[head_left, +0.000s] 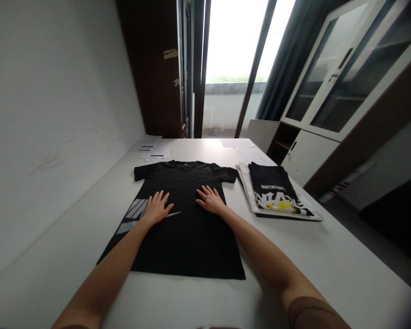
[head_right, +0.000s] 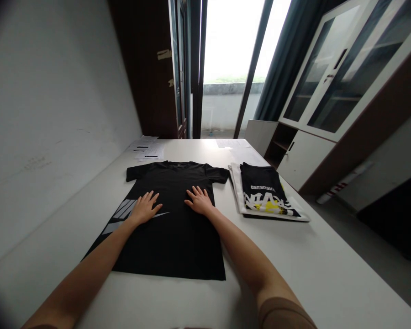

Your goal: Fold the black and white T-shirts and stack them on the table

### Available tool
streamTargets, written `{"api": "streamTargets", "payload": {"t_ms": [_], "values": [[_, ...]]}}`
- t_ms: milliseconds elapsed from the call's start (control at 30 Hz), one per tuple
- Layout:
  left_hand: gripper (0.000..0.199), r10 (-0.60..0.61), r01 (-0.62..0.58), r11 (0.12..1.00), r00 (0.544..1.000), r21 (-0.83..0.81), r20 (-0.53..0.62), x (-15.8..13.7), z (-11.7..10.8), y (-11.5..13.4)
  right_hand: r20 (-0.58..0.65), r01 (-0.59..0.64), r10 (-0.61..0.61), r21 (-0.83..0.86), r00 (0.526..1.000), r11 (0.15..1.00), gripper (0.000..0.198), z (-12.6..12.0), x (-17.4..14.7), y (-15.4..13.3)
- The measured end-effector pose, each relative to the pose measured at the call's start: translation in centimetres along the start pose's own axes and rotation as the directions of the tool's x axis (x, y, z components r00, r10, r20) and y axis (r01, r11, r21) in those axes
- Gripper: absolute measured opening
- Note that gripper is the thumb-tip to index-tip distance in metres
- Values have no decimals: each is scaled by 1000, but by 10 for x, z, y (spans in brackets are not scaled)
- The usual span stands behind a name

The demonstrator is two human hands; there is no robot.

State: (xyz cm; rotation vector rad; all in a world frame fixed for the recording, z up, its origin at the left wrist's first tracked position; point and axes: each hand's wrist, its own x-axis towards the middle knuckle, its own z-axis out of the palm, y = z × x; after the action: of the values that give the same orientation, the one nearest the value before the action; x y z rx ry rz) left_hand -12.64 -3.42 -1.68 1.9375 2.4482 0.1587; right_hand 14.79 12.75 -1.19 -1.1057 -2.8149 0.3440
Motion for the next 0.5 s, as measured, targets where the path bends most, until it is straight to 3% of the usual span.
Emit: {"api": "streamTargets", "payload": {"t_ms": [200,500], "values": [[76,-175,176,984,984,35,-25,4,4,-13,-13,-130,130,-3,991,991,73,-2,0,7],[66,138,-138,990,989,-7,-47,-2,3,5,-26,65,-66,-5,998,998,70,2,-2,-2]]}}
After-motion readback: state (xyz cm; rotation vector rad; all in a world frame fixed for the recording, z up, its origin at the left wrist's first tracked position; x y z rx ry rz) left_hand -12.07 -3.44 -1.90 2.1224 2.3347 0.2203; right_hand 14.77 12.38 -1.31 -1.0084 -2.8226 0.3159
